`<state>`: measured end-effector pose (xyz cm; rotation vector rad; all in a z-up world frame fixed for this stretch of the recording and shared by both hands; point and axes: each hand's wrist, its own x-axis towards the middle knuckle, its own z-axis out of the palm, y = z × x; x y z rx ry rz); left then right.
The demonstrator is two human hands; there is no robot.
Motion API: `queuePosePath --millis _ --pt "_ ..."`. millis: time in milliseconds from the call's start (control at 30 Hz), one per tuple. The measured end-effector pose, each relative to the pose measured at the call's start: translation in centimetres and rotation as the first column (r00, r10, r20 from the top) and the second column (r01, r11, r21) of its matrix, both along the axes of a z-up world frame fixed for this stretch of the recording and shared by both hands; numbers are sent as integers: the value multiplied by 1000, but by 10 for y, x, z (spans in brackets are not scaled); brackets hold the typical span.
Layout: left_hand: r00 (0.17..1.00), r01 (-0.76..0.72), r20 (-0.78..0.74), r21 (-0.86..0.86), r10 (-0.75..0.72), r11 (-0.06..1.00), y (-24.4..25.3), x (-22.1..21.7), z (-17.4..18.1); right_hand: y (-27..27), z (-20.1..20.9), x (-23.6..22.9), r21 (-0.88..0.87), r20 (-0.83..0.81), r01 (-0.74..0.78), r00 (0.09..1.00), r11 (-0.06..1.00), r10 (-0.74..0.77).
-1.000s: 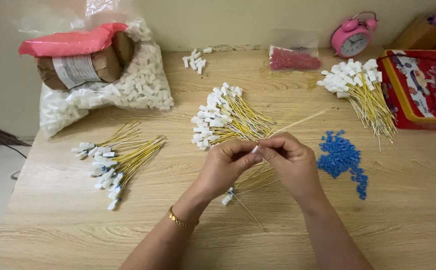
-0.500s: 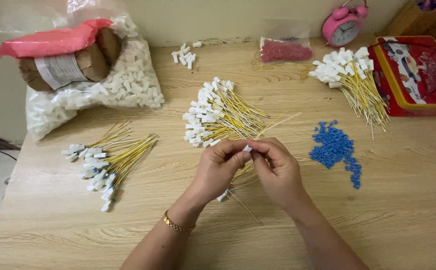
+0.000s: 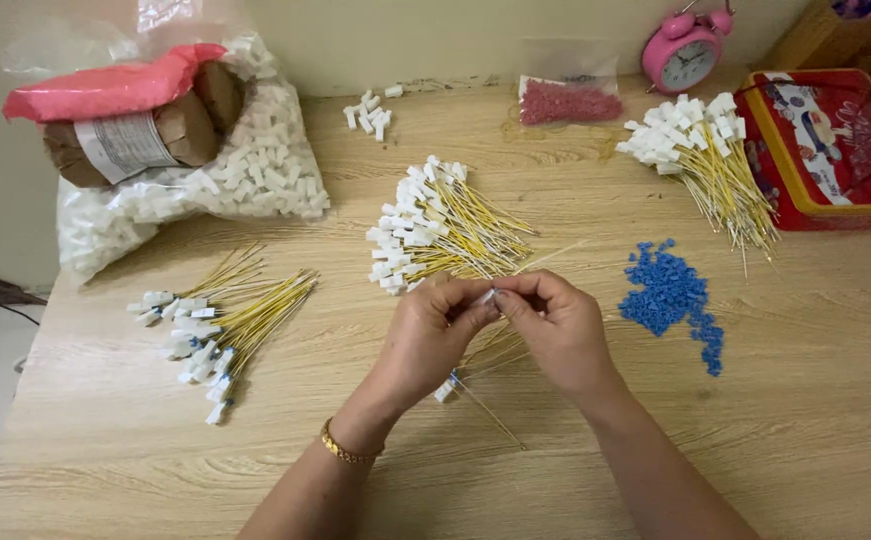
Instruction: Manual assembly of wire connectors by attaching small plastic components.
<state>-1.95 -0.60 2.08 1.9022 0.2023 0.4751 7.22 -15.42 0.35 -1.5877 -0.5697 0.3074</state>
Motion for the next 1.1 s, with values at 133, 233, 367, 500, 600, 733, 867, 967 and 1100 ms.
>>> queuePosePath --millis 133,233,367,500,600,733,867,967,1100 --pt "999 -29 18 68 28 997 -1 -2 -2 0 -2 0 -18 110 19 994 1000 -17" --pt "1000 -17 13 74 16 997 0 0 -8 0 5 0 -21 195 9 981 1000 -5" --pt "1000 13 23 -26 -12 1000 1 -2 -9 -2 5 -2 0 197 -10 980 1000 9" --pt "999 -1 48 1 1 1000 -1 2 -19 -1 1 -2 11 187 7 982 1000 -9" --pt "998 -29 49 -1 29 1000 -6 1 -10 1 5 -8 18 234 12 972 1000 -16" --pt "997 -53 57 -28 55 998 -8 3 -13 3 3 -14 62 235 0 972 998 -15" --pt "996 -60 67 -98 67 993 -12 3 -10 5 -4 -21 84 245 -3 969 996 -18" --pt "995 -69 62 -111 76 991 -11 4 -13 7 -5 -24 65 262 -8 965 998 -9" --pt "996 2 -93 138 11 990 12 -1 -32 -3 -23 -2 -162 328 -29 941 986 81"
